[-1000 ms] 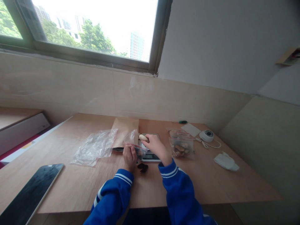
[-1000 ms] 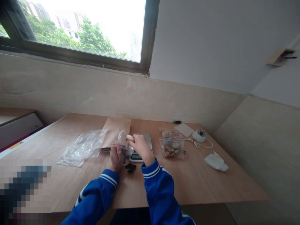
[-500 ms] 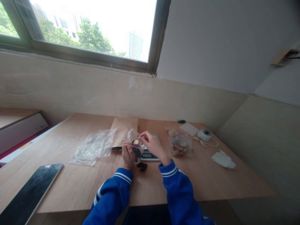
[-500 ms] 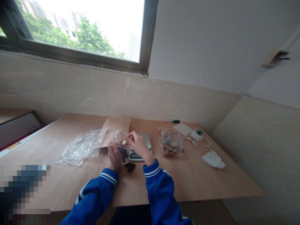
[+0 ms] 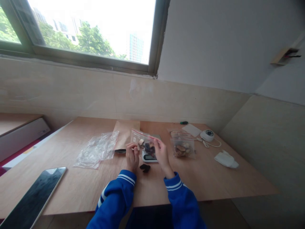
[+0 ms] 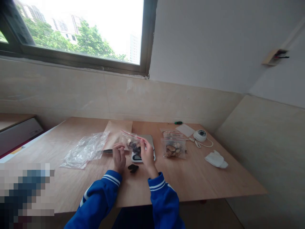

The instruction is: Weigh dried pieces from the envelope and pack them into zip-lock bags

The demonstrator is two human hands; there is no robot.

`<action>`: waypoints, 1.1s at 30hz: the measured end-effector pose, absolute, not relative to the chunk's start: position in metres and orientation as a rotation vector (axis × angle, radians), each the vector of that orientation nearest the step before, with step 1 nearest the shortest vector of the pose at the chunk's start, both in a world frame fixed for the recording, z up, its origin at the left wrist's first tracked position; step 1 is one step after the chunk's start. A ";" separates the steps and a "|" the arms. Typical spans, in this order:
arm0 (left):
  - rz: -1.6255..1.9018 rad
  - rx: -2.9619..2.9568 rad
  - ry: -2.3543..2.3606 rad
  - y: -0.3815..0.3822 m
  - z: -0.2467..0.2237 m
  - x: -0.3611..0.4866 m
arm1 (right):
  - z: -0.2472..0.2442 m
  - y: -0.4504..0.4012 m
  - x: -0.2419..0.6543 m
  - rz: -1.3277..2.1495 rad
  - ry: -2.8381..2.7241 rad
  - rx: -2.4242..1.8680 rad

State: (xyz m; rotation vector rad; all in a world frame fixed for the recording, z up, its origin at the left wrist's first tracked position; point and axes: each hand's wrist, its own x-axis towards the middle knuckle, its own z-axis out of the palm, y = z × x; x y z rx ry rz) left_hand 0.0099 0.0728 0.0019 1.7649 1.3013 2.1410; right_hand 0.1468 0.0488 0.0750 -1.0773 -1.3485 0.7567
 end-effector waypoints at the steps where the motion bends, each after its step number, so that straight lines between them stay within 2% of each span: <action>1: 2.150 1.705 1.351 0.074 0.003 0.009 | 0.079 0.047 0.151 0.745 -1.320 -1.063; 7: 1.980 1.418 1.236 0.077 0.006 0.008 | 0.084 0.040 0.170 0.839 -1.561 -0.992; 12: 1.794 1.226 1.036 0.072 0.014 0.015 | 0.072 0.037 0.176 0.890 -1.479 -1.011; 24: 1.577 1.246 1.017 0.059 0.014 0.020 | 0.014 0.034 0.200 0.942 -1.109 -1.125; 33: 1.524 1.336 1.020 0.055 0.016 0.023 | 0.006 0.031 0.207 0.672 -0.965 -1.224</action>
